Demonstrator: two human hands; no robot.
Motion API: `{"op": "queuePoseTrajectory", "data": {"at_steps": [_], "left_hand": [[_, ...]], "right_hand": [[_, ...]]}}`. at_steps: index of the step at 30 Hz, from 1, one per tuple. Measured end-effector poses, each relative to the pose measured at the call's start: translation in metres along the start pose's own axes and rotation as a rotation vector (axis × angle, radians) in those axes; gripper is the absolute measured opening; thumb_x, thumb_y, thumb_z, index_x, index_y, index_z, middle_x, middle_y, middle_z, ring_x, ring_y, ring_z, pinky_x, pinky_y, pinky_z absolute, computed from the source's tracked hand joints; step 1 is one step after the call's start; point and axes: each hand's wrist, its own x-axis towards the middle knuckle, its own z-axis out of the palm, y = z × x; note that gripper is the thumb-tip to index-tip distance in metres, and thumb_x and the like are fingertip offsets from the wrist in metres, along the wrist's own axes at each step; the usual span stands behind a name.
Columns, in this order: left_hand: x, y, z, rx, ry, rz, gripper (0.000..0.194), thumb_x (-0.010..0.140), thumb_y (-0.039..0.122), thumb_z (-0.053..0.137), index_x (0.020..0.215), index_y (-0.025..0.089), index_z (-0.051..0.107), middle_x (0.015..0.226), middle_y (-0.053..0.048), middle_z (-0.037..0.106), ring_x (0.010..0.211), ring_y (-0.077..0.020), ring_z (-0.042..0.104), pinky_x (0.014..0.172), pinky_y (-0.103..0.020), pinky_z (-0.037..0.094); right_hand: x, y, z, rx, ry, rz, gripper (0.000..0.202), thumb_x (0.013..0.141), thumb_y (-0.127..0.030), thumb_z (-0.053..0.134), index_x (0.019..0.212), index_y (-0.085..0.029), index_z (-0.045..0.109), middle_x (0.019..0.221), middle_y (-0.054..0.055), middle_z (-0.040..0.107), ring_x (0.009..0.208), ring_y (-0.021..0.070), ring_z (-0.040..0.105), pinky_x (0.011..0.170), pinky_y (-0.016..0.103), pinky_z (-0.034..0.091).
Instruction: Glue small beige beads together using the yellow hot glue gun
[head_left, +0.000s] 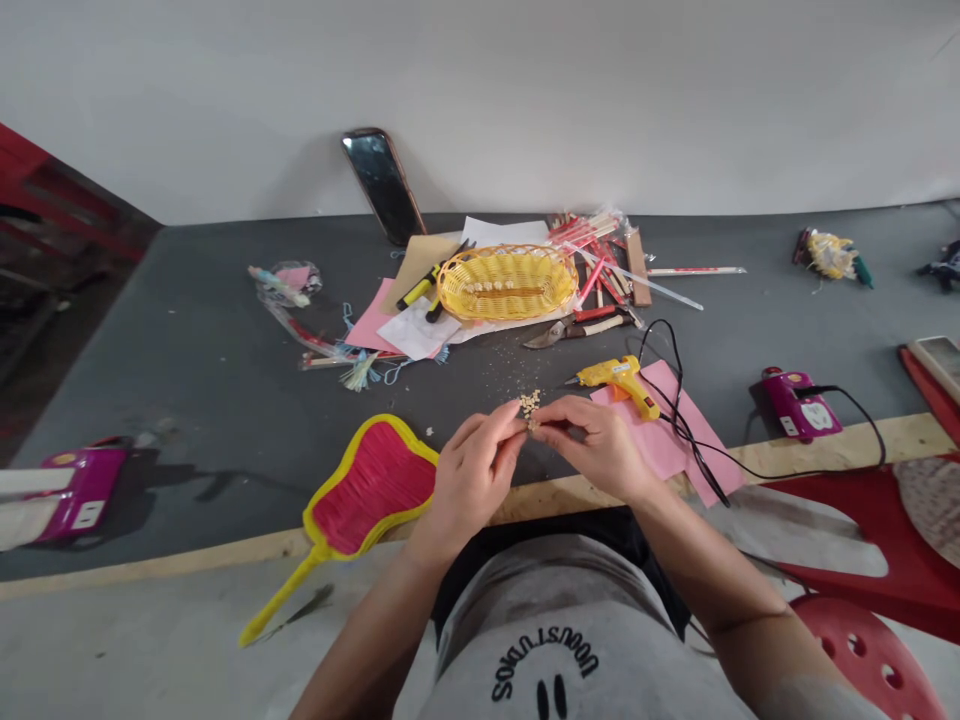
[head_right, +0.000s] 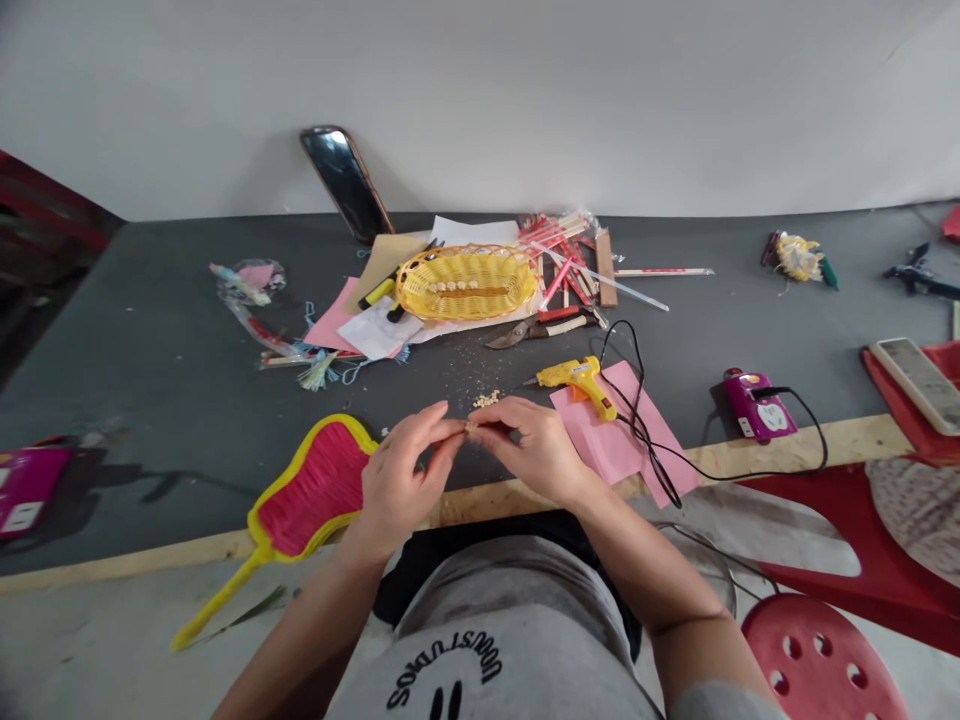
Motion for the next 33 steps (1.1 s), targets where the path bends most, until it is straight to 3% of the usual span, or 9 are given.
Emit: {"op": "queuePoseTrajectory", "data": {"at_steps": [2, 5, 10, 16, 21, 26, 33], "left_hand": [[-0.002, 0.0011, 0.0022, -0.068, 0.014, -0.077, 0.035, 0.089, 0.025, 0.068, 0.124, 0.023, 0.067, 0.1, -0.008, 0.08, 0.093, -0.0216, 0.074, 0.09, -0.035, 0.054], [-0.0026, 0.0038, 0.0056, -0.223, -0.055, -0.259, 0.021, 0.092, 0.034, 0.065, 0.105, 0.02, 0.074, 0.093, -0.006, 0.079, 0.084, -0.0191, 0.072, 0.077, -0.028, 0.055], [-0.0043, 0.0026, 0.0091, -0.519, -0.099, -0.477, 0.027, 0.084, 0.045, 0.075, 0.088, 0.018, 0.077, 0.081, -0.004, 0.075, 0.073, -0.0149, 0.062, 0.068, -0.024, 0.049], [-0.0074, -0.0012, 0.0075, -0.616, -0.129, -0.517, 0.026, 0.082, 0.042, 0.078, 0.081, 0.017, 0.078, 0.07, -0.002, 0.068, 0.065, -0.0119, 0.051, 0.06, -0.023, 0.04], [-0.0055, 0.0008, 0.0066, -0.622, -0.124, -0.534, 0.027, 0.077, 0.043, 0.082, 0.075, 0.016, 0.078, 0.065, -0.002, 0.064, 0.063, -0.0127, 0.051, 0.057, -0.024, 0.039], [-0.0063, -0.0007, 0.0094, -0.688, -0.123, -0.567, 0.029, 0.075, 0.044, 0.083, 0.073, 0.016, 0.077, 0.067, -0.003, 0.065, 0.064, -0.0134, 0.053, 0.059, -0.025, 0.041], [-0.0061, -0.0018, 0.009, -0.729, -0.16, -0.578, 0.029, 0.075, 0.045, 0.083, 0.075, 0.016, 0.078, 0.064, -0.001, 0.062, 0.063, -0.0121, 0.05, 0.061, -0.025, 0.041]], "right_hand": [[-0.001, 0.0017, 0.001, 0.021, 0.058, -0.033, 0.009, 0.092, -0.024, 0.068, 0.096, -0.021, 0.075, 0.091, 0.005, 0.077, 0.08, 0.0153, 0.071, 0.071, 0.027, 0.057], [-0.0016, 0.003, 0.0021, 0.047, 0.1, -0.15, 0.007, 0.092, -0.022, 0.069, 0.096, -0.021, 0.074, 0.091, 0.005, 0.078, 0.082, 0.0151, 0.072, 0.073, 0.027, 0.059], [-0.0025, 0.0006, 0.0022, 0.012, 0.083, -0.238, 0.008, 0.092, -0.017, 0.068, 0.097, -0.021, 0.073, 0.089, 0.004, 0.077, 0.08, 0.0144, 0.072, 0.073, 0.027, 0.06], [-0.004, 0.0, 0.001, -0.024, 0.042, -0.267, 0.009, 0.093, -0.017, 0.067, 0.098, -0.021, 0.073, 0.088, 0.004, 0.076, 0.081, 0.0149, 0.072, 0.074, 0.027, 0.061], [-0.005, -0.0003, 0.0005, -0.033, 0.02, -0.29, 0.009, 0.093, -0.016, 0.067, 0.097, -0.02, 0.073, 0.087, 0.004, 0.075, 0.081, 0.0145, 0.072, 0.075, 0.025, 0.06], [-0.0079, 0.002, 0.0015, 0.026, 0.005, -0.198, 0.026, 0.091, -0.025, 0.071, 0.116, -0.021, 0.07, 0.093, 0.005, 0.076, 0.078, 0.0136, 0.071, 0.074, 0.026, 0.062], [-0.0081, 0.0048, -0.0001, -0.009, 0.005, -0.276, 0.014, 0.092, -0.022, 0.071, 0.105, -0.021, 0.074, 0.093, 0.007, 0.075, 0.085, 0.016, 0.072, 0.076, 0.028, 0.062]]}}
